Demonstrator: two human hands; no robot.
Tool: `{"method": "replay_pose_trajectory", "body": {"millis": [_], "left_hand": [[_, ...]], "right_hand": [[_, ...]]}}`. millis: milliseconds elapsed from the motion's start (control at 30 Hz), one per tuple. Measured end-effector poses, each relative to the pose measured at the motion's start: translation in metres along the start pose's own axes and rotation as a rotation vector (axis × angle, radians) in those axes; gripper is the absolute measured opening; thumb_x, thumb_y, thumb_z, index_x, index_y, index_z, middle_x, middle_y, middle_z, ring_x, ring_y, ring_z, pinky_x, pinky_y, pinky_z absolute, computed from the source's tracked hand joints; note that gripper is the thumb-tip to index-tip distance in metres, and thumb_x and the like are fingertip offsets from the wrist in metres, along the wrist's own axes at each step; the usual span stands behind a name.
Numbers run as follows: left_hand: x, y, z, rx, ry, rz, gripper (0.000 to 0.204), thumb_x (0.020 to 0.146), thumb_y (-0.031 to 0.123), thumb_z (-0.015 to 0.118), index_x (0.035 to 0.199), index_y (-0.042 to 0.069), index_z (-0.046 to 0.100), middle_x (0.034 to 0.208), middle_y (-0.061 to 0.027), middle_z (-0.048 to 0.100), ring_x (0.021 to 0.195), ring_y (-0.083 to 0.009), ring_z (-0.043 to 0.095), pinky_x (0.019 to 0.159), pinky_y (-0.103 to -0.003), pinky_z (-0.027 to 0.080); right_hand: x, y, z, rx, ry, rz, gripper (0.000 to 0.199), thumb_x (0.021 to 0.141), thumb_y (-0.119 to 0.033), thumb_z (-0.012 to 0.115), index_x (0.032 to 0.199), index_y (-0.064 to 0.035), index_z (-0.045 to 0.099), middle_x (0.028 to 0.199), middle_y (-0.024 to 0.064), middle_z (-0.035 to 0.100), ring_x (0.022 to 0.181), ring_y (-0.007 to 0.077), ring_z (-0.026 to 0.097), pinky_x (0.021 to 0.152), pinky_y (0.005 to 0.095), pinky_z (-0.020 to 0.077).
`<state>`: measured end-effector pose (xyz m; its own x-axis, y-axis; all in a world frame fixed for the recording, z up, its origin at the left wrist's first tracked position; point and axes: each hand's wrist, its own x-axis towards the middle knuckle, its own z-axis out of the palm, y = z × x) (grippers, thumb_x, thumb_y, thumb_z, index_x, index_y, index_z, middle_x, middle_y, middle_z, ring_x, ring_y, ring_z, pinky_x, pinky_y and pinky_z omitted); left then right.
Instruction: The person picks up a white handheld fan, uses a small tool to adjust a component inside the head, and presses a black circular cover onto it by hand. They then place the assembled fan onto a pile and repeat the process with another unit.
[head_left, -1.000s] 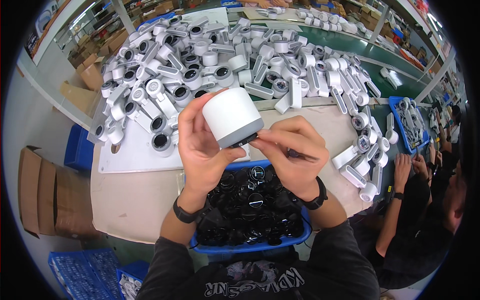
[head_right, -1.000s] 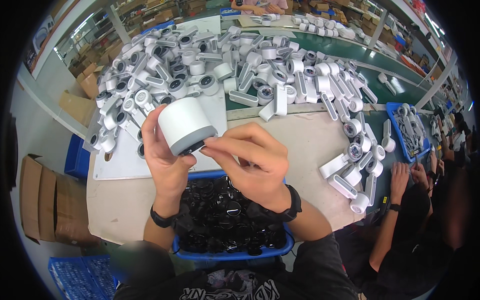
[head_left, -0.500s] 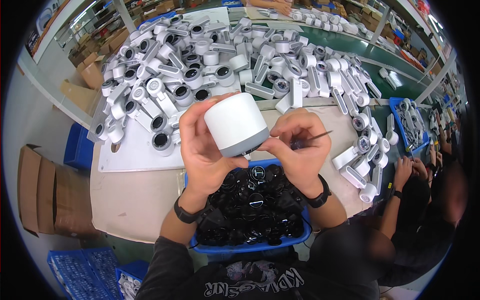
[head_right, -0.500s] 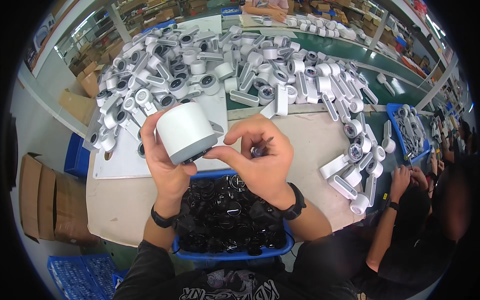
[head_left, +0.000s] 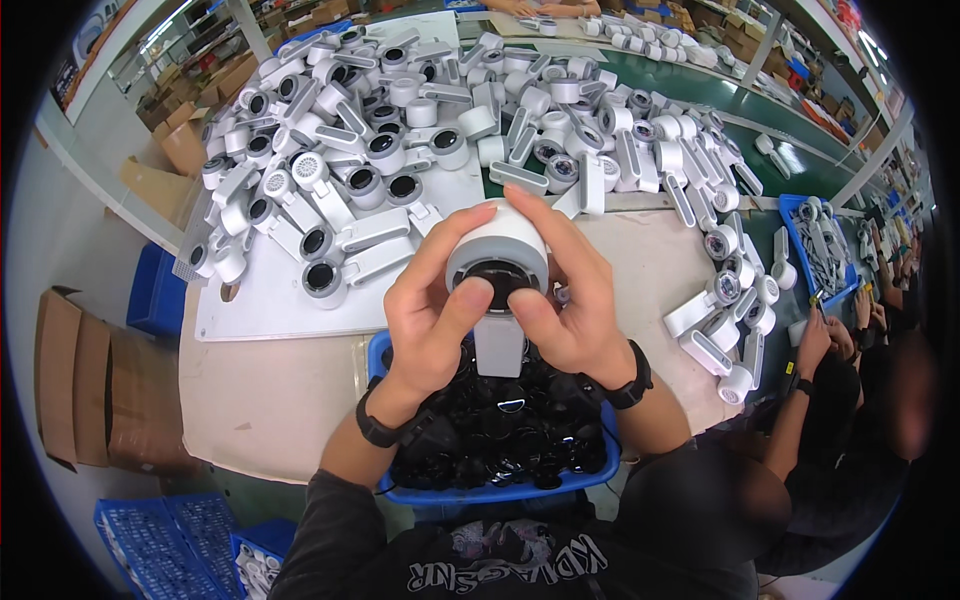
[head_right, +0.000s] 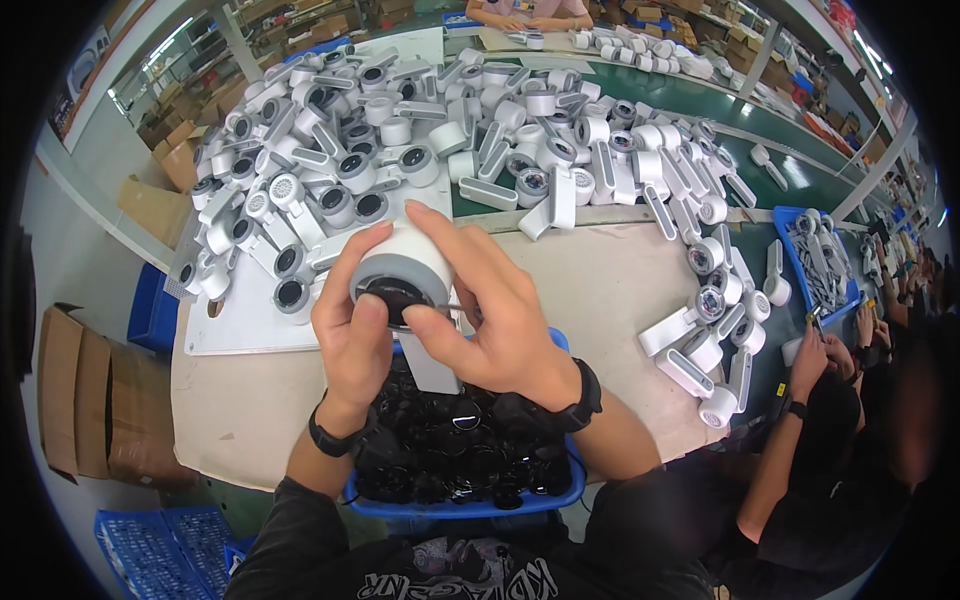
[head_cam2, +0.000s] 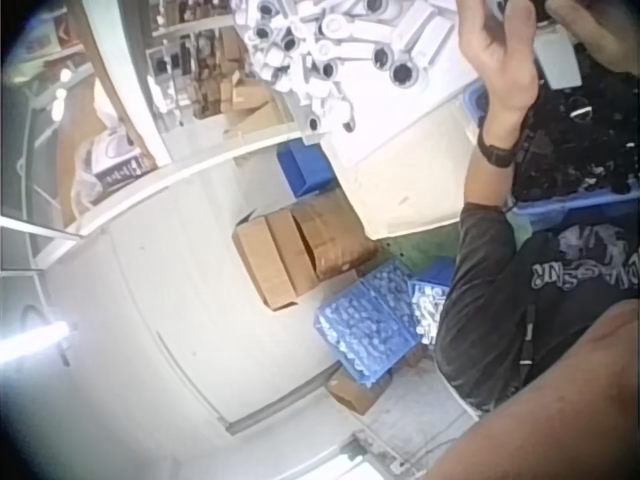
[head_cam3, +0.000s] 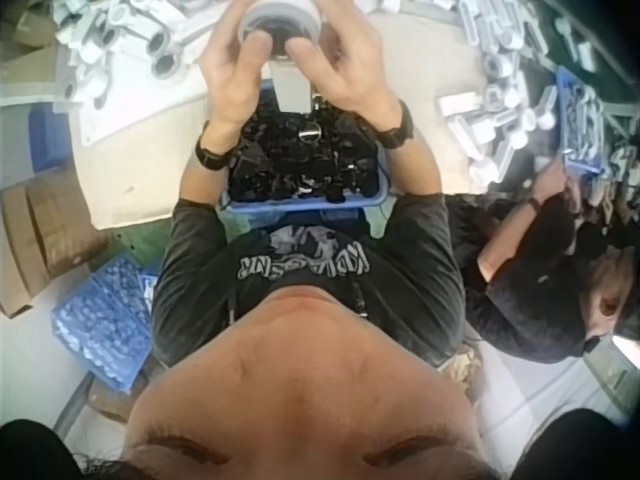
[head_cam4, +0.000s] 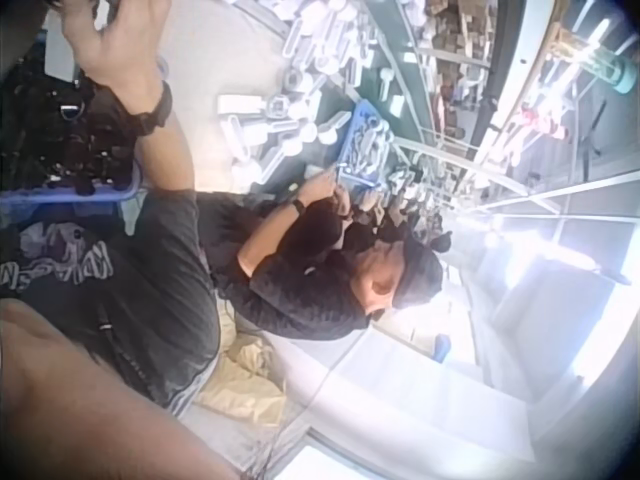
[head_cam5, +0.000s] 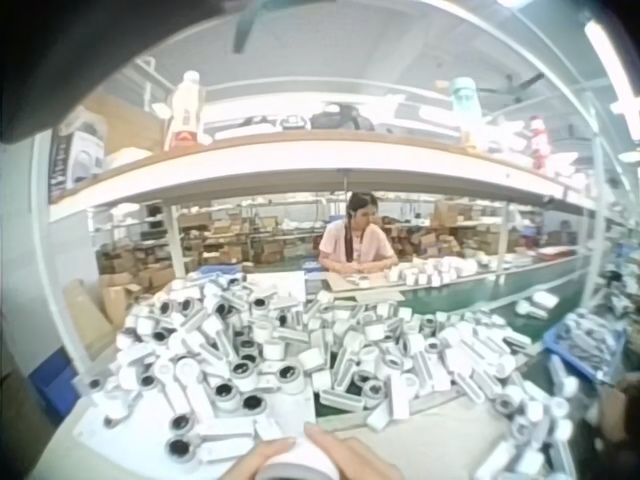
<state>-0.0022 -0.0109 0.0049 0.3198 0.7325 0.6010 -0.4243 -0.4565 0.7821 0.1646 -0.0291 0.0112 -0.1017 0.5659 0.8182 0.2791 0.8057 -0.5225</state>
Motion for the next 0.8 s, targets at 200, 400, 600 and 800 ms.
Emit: {"method": "replay_pose_trajectory", "body": {"millis": [200, 400, 600, 800], "left_hand": [[0.0, 0.0, 0.008, -0.047, 0.1, -0.131, 0.047, 0.096, 0.018, 0.059, 0.136, -0.004, 0.048, 0.116, -0.0083, 0.06, 0.101, -0.0117, 0.055, 0.089, -0.025, 0.043], [0.001, -0.003, 0.008, -0.004, 0.122, -0.14, 0.046, 0.097, 0.017, 0.059, 0.137, -0.002, 0.049, 0.113, -0.0077, 0.062, 0.097, -0.0094, 0.057, 0.085, -0.023, 0.044], [0.006, 0.003, 0.006, -0.004, 0.102, -0.161, 0.049, 0.098, 0.021, 0.06, 0.14, 0.0, 0.047, 0.122, -0.0098, 0.059, 0.105, -0.0112, 0.056, 0.091, -0.026, 0.045], [0.012, 0.007, 0.005, -0.186, 0.122, -0.249, 0.055, 0.101, 0.032, 0.054, 0.145, 0.003, 0.042, 0.129, -0.0068, 0.056, 0.112, -0.0117, 0.054, 0.094, -0.027, 0.044]], "right_hand": [[-0.007, -0.002, 0.003, 0.086, -0.038, 0.288, 0.063, 0.092, -0.03, 0.06, 0.139, 0.0088, 0.043, 0.122, 0.0166, 0.056, 0.101, 0.0186, 0.06, 0.08, 0.0294, 0.0507], [-0.01, -0.001, 0.008, 0.159, 0.009, 0.364, 0.059, 0.092, -0.023, 0.059, 0.138, 0.0092, 0.043, 0.122, 0.0154, 0.057, 0.105, 0.0175, 0.058, 0.083, 0.0283, 0.0501], [0.0, -0.001, 0.003, 0.35, 0.0, 0.455, 0.053, 0.092, -0.015, 0.062, 0.141, -0.0013, 0.046, 0.109, 0.0026, 0.06, 0.056, -0.0009, 0.043, 0.048, 0.0176, 0.0312], [0.008, -0.001, -0.01, 0.434, -0.096, 0.615, 0.06, 0.094, -0.015, 0.061, 0.147, -0.0042, 0.037, 0.131, 0.0059, 0.054, 0.071, 0.0007, 0.053, 0.059, 0.0167, 0.0404]]}}
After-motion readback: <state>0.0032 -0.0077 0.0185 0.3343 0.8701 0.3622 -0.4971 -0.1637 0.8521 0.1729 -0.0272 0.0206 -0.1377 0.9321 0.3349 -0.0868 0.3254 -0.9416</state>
